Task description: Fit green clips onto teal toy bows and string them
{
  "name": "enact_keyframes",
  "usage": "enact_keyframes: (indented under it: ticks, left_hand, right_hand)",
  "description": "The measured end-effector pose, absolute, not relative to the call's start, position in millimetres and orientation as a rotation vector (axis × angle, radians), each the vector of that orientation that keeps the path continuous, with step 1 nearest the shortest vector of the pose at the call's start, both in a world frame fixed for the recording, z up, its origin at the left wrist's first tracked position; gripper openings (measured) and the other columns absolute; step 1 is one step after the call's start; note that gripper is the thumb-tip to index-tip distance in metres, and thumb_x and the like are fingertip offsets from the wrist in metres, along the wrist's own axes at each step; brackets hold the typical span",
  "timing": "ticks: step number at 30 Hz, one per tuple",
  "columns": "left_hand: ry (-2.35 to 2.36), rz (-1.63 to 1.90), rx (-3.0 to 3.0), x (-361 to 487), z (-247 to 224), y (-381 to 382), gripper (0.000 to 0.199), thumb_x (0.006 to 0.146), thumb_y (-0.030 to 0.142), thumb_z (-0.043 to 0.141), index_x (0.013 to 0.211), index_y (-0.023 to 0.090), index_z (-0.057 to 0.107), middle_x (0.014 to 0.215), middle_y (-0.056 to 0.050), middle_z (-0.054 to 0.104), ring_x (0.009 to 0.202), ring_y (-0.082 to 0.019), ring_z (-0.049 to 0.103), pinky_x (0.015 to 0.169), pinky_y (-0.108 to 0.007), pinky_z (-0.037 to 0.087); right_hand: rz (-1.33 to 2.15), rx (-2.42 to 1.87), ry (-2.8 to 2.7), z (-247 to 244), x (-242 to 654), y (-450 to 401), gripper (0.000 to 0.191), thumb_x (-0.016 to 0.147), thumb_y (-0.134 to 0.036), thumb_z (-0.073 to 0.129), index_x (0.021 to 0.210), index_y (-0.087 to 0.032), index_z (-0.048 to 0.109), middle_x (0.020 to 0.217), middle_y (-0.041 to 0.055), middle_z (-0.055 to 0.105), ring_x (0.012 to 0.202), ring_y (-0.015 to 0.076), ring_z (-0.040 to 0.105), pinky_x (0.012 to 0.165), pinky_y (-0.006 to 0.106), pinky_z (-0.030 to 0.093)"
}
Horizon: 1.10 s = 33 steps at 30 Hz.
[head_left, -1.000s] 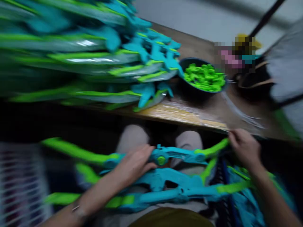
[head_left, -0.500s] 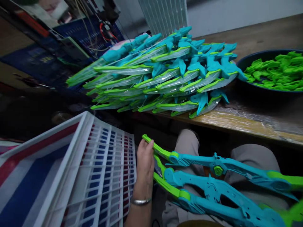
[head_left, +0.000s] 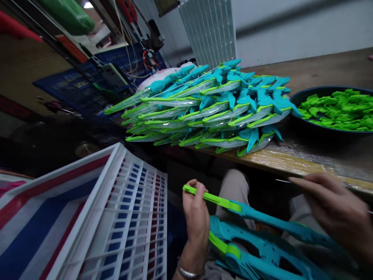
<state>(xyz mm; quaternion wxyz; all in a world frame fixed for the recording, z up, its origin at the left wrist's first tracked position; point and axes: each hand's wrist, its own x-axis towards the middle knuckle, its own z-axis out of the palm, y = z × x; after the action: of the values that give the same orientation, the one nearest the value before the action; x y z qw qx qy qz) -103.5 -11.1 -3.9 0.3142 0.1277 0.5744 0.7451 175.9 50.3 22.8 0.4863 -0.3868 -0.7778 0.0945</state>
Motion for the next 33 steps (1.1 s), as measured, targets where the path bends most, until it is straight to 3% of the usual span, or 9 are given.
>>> enact_keyframes:
  ticks: [3,5,9,16,25,33]
  left_hand:
    - [1.364,2.021,0.447,-86.9,3.6,-20.7,0.037,0.076,0.038,0.085,0.098,0.02,0.061,0.08,0.001,0.058,0.074,-0.012,0.055,0.072,-0.023,0.046]
    - [1.283,2.043,0.501,-81.4,4.0,-28.7,0.031,0.077,0.036,0.085,0.092,0.02,0.063,0.079,0.0,0.059,0.076,-0.012,0.056,0.074,-0.023,0.047]
    - [1.247,2.0,0.465,-81.4,-0.7,-47.8,0.036,0.072,0.042,0.089,0.092,0.021,0.068,0.087,-0.002,0.064,0.08,-0.014,0.06,0.076,-0.023,0.052]
    - [1.175,1.963,0.406,-89.6,2.3,-61.7,0.038,0.068,0.046,0.091,0.084,0.022,0.066,0.073,0.001,0.054,0.063,-0.013,0.055,0.059,-0.022,0.052]
    - [1.183,2.008,0.411,-92.5,1.0,-61.9,0.031,0.073,0.044,0.087,0.087,0.022,0.071,0.076,-0.002,0.055,0.071,-0.015,0.056,0.068,-0.027,0.051]
    - [1.233,1.985,0.441,-93.1,1.8,-61.5,0.033,0.073,0.044,0.086,0.087,0.02,0.067,0.078,-0.002,0.057,0.069,-0.013,0.056,0.066,-0.022,0.052]
  right_hand:
    - [0.362,-0.628,-2.053,44.6,113.4,49.8,0.021,0.099,-0.013,0.052,0.109,-0.024,0.066,0.088,0.0073,0.063,0.072,0.013,0.064,0.058,0.024,0.049]
    - [0.524,-0.503,-2.065,55.4,70.5,44.7,0.021,0.097,-0.007,0.047,0.104,-0.019,0.062,0.088,0.0062,0.06,0.07,0.0127,0.061,0.058,0.023,0.049]
    - [0.736,-0.372,-2.084,64.0,17.6,28.0,0.021,0.097,-0.009,0.042,0.103,-0.017,0.06,0.089,0.0062,0.059,0.07,0.0141,0.058,0.058,0.024,0.047]
    - [0.896,-0.335,-2.192,51.5,-3.0,14.7,0.024,0.098,-0.012,0.043,0.111,-0.014,0.063,0.096,0.0075,0.061,0.073,0.0143,0.059,0.06,0.024,0.047]
    - [0.839,-0.354,-2.216,42.4,-11.0,13.7,0.028,0.1,-0.013,0.039,0.115,-0.017,0.062,0.095,0.0064,0.06,0.075,0.0133,0.059,0.06,0.023,0.046]
    - [0.854,-0.334,-2.21,47.6,-8.0,14.2,0.027,0.096,-0.009,0.041,0.111,-0.013,0.063,0.095,0.0071,0.061,0.072,0.0138,0.059,0.059,0.024,0.047]
